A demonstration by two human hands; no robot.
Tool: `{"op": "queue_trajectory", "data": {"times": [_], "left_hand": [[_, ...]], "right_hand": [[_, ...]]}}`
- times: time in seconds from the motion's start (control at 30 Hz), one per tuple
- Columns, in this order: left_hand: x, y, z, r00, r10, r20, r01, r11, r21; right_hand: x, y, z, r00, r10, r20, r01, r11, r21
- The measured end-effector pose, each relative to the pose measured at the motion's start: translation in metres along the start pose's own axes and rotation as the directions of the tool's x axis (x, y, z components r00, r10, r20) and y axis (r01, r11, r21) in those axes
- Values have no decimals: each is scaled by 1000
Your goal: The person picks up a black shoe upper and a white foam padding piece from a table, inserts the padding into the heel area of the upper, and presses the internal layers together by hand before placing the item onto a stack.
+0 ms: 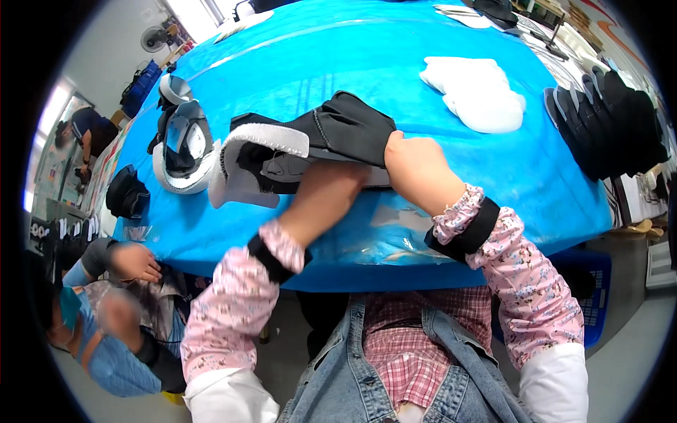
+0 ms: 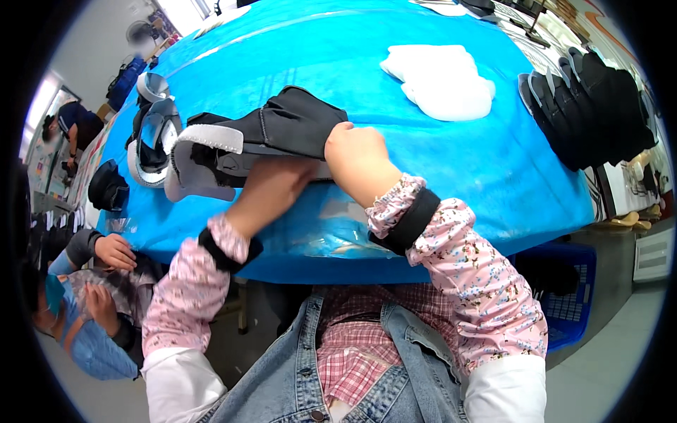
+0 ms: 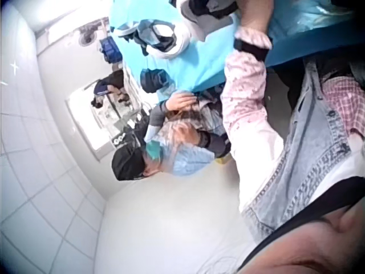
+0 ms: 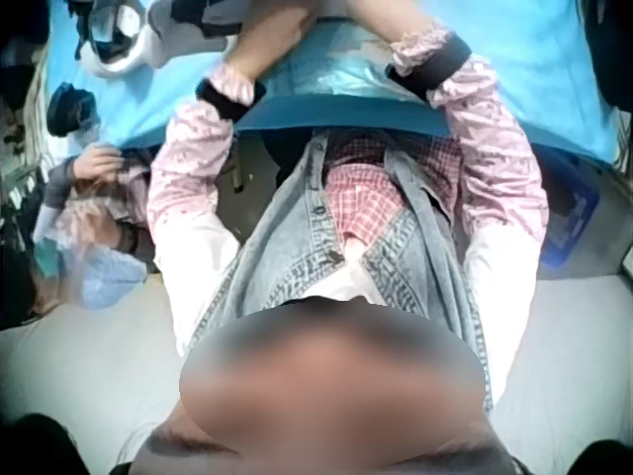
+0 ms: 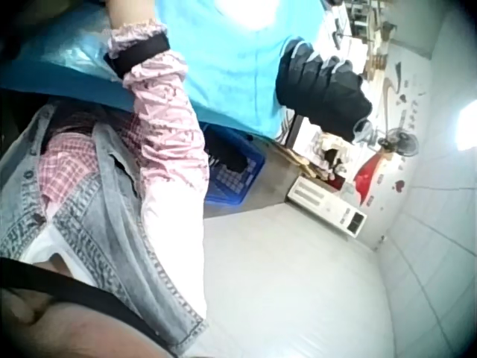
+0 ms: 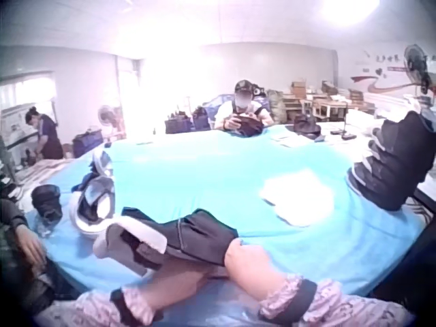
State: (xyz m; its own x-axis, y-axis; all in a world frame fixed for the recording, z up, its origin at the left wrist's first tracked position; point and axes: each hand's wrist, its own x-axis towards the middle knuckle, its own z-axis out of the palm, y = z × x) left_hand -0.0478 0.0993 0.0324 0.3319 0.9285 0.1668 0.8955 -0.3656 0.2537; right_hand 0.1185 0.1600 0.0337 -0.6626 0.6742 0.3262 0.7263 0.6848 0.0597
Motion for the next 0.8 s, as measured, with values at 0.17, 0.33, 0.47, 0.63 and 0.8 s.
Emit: {"op": "queue_trajectory", "data": {"times": [0.17, 0.33, 0.47, 0.63, 0.8], "left_hand": [[-38, 15, 10, 984, 124, -130, -132, 990, -54], [-38, 16, 9, 988, 128, -87, -133, 990, -43], [-32, 9, 7, 990, 102, -94, -105, 994, -29], [-30, 44, -19, 967, 184, -176, -185, 983, 10], [-57, 70, -55, 929, 330, -167, -264, 908, 326]], "right_hand": [[7, -9, -15, 1000, 4, 3, -5, 997, 76], [9, -17, -8, 999, 14, -31, -14, 1000, 1], [13, -1, -11, 978, 105, 179, -146, 962, 233], [-6, 34, -40, 784, 180, 594, -619, 283, 733], [-56, 35, -97, 686, -223, 692, -673, 166, 721]]}}
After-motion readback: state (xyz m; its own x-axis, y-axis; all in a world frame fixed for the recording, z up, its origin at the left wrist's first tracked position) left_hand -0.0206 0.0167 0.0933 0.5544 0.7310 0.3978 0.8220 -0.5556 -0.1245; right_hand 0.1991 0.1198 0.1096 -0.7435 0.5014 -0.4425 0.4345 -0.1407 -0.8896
